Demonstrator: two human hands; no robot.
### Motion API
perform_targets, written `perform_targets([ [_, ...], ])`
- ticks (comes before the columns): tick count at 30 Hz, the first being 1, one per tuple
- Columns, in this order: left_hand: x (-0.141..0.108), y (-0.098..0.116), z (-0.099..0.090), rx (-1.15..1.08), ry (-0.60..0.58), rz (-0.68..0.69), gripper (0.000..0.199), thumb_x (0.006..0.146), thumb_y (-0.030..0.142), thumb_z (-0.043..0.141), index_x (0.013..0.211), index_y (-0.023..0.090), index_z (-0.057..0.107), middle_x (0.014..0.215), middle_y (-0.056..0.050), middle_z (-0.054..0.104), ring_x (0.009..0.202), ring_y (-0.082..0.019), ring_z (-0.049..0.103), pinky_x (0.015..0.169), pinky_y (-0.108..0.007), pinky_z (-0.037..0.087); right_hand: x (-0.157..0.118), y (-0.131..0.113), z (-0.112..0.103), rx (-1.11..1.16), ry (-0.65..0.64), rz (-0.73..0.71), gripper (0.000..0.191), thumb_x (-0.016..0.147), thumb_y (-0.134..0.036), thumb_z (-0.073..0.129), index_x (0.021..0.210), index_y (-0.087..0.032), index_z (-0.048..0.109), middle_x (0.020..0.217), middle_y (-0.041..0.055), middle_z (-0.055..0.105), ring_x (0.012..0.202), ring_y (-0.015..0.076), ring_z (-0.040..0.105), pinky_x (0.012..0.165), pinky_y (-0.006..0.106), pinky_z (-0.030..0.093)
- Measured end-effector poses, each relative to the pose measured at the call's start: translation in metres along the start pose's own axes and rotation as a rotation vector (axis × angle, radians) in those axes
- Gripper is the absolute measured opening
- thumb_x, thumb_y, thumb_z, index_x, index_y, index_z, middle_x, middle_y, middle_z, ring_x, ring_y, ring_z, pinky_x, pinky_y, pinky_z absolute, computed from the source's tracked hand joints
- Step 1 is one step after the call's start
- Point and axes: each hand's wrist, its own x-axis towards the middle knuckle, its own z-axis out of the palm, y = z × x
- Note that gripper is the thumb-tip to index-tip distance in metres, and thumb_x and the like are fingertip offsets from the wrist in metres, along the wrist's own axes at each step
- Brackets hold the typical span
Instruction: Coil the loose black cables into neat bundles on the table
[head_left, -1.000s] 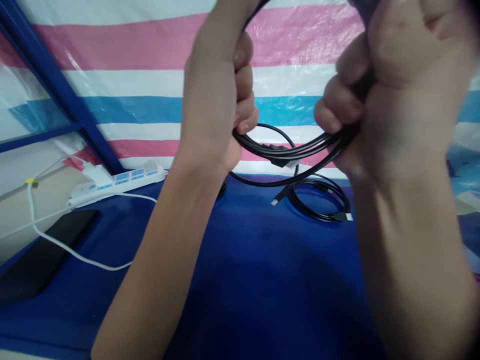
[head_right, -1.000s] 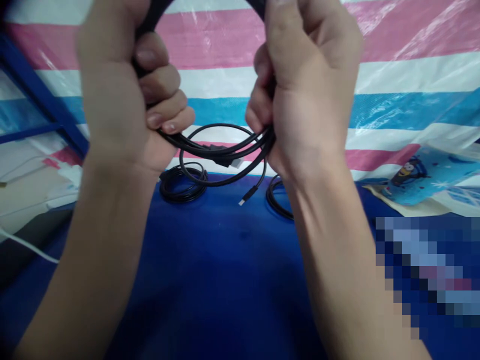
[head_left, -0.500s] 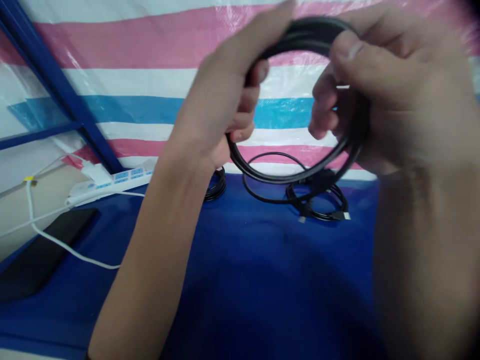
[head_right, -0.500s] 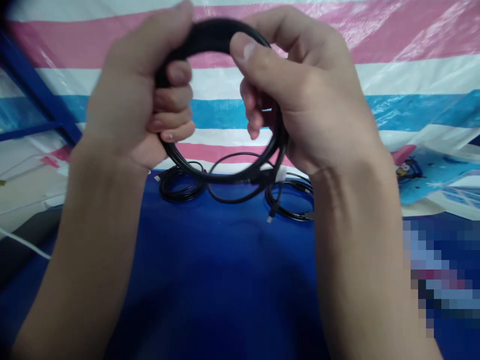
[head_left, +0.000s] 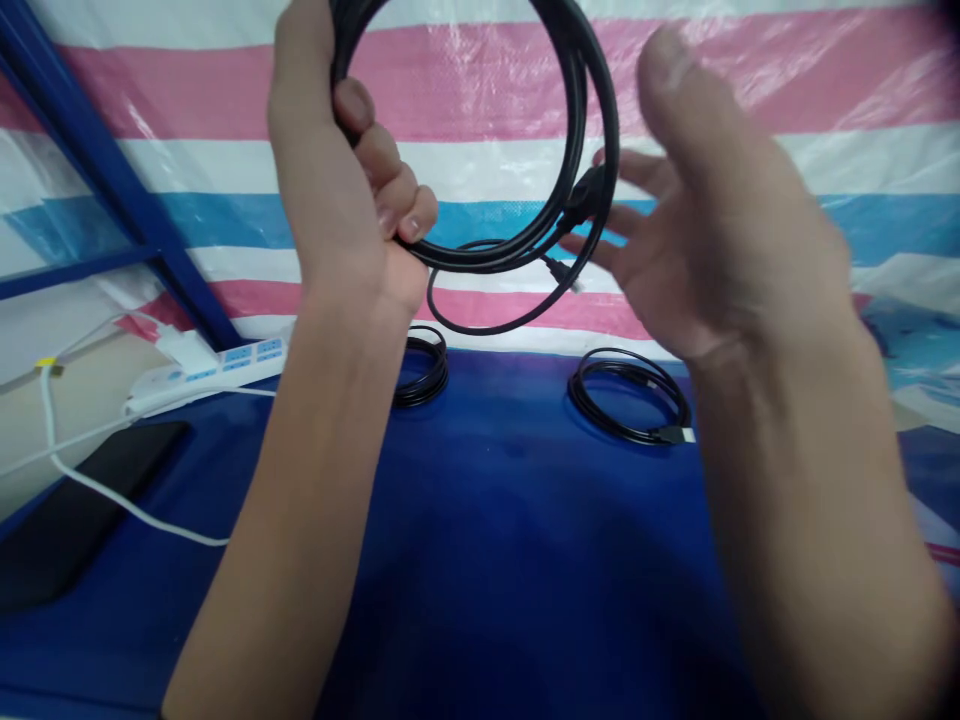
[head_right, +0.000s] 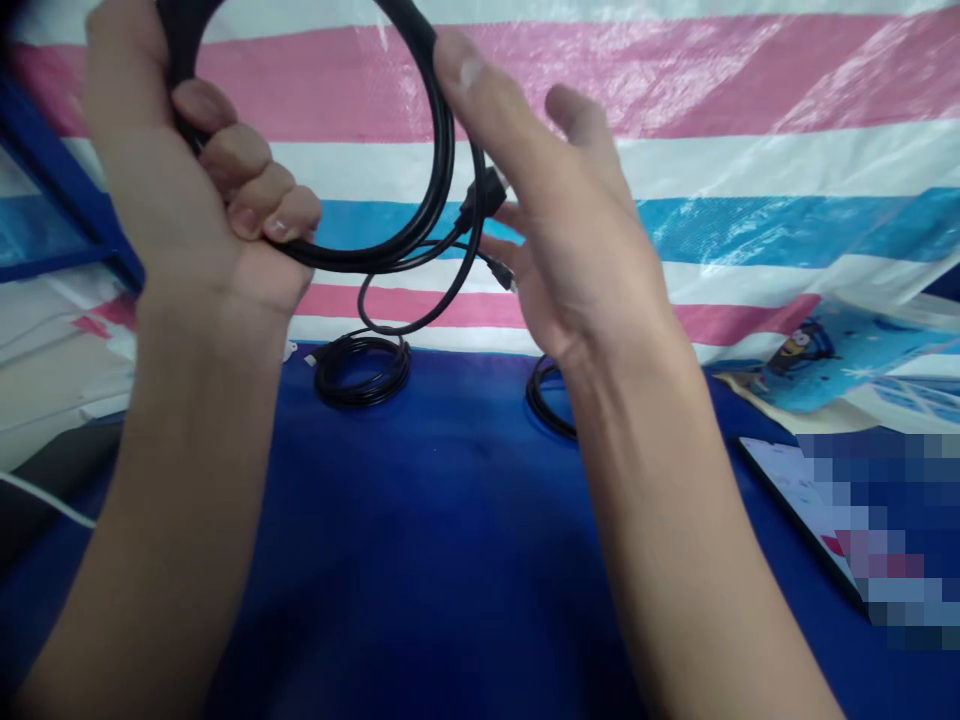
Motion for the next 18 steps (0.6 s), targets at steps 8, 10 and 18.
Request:
perform_targets([
  [8,-0.022,-0.019,0.017,-0.071,-0.041,-0.016,0.044,0.093,0.041,0.039,0.059,0.021,0.020,0.059,0.005,0.005,0.041,-0.005,0.007,0.035,-0.023,0.018,-0.004,-0.001,0.023,0.472,0.056,0.181,0.023,0.092,-0.011,0.048,0.069,-0.013,0.054,0.058,-0.0029,0.048,0.045,0.0038,0.046,0.048,0.016,0.048],
  [10,-0.022,-0.020,0.017,-0.053,-0.078,-0.049,0.044,0.093,0.043,0.038,0.060,0.021,0.020,0.058,0.005,0.006,0.040,-0.005,0.008,0.035,-0.023,0.019,-0.004,-0.002,0.020,0.418,0.080,0.135,0.021,0.093,-0.019,0.051,0.074,-0.014,0.055,0.046,-0.0078,0.028,0.035,0.0038,0.023,0.038,0.019,0.040],
  [18,-0.017,-0.007,0.010,0.283,-0.584,-0.382,0.045,0.090,0.046,0.045,0.054,0.019,0.044,0.046,0.005,0.021,0.032,-0.001,0.016,0.030,-0.017,0.016,-0.003,-0.014,-0.028,-0.241,-0.155,0.205,0.011,0.071,-0.016,0.068,0.080,-0.019,0.063,0.044,-0.0043,0.034,0.034,0.0066,0.028,0.031,0.022,0.022],
])
